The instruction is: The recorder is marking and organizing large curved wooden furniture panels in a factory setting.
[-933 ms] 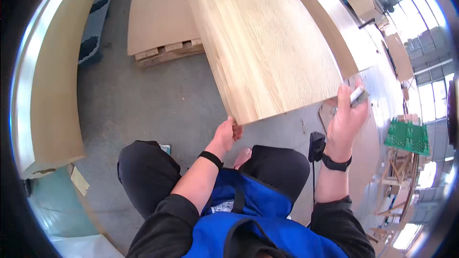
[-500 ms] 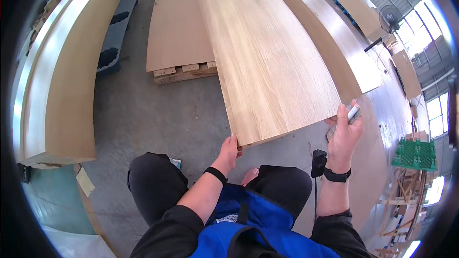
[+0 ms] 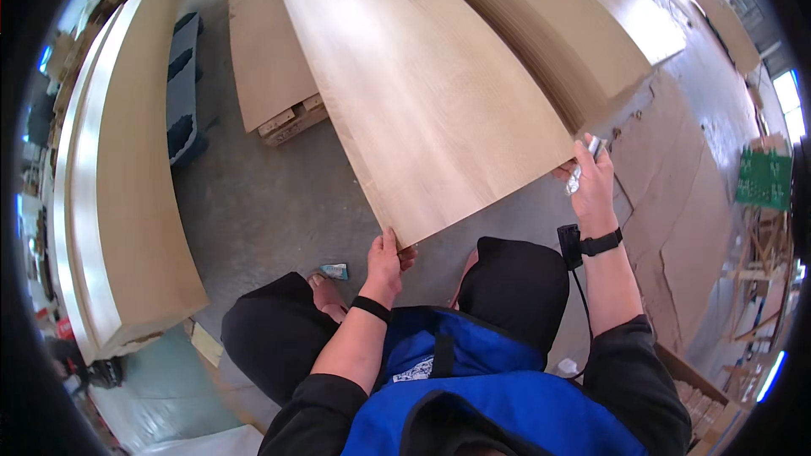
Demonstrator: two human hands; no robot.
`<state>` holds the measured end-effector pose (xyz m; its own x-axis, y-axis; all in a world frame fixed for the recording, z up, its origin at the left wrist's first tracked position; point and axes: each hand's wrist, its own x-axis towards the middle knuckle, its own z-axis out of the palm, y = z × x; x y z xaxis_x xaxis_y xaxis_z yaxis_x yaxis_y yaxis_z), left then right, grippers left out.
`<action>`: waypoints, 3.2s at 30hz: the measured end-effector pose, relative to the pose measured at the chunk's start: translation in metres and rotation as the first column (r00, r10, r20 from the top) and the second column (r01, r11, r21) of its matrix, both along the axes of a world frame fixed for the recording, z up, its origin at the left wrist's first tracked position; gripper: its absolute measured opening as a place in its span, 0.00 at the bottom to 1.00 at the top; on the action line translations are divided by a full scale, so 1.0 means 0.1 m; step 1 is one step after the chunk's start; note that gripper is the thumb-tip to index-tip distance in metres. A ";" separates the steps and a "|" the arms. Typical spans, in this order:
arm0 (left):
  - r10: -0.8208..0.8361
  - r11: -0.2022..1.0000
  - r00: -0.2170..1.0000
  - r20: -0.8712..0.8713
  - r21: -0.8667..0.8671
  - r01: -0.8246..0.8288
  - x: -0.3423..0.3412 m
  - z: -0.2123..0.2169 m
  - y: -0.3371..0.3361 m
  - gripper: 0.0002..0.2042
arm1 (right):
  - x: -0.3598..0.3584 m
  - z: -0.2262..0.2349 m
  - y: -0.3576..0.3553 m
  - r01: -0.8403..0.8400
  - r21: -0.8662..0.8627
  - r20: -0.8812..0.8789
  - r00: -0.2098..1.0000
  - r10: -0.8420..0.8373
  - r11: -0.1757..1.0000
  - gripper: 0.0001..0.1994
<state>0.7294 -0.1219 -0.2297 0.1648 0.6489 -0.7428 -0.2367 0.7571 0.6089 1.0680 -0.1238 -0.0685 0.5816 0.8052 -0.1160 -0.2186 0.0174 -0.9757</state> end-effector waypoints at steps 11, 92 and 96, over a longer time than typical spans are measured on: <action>-0.052 0.996 0.975 -0.215 -0.088 0.033 -0.23 -0.24 -0.24 0.18 | 0.11 -1.15 -0.23 -0.003 -0.188 -0.237 0.971 -0.042 0.982 0.13; 0.419 0.879 0.824 0.381 0.059 -0.474 -1.13 2.13 0.26 0.15 | -1.39 0.40 0.62 -0.504 -0.159 0.095 0.848 0.521 0.849 0.10; 0.403 0.892 0.843 0.356 0.052 -0.448 -1.22 2.23 0.26 0.16 | -1.41 0.42 0.59 -0.511 -0.201 0.091 0.840 0.536 0.836 0.10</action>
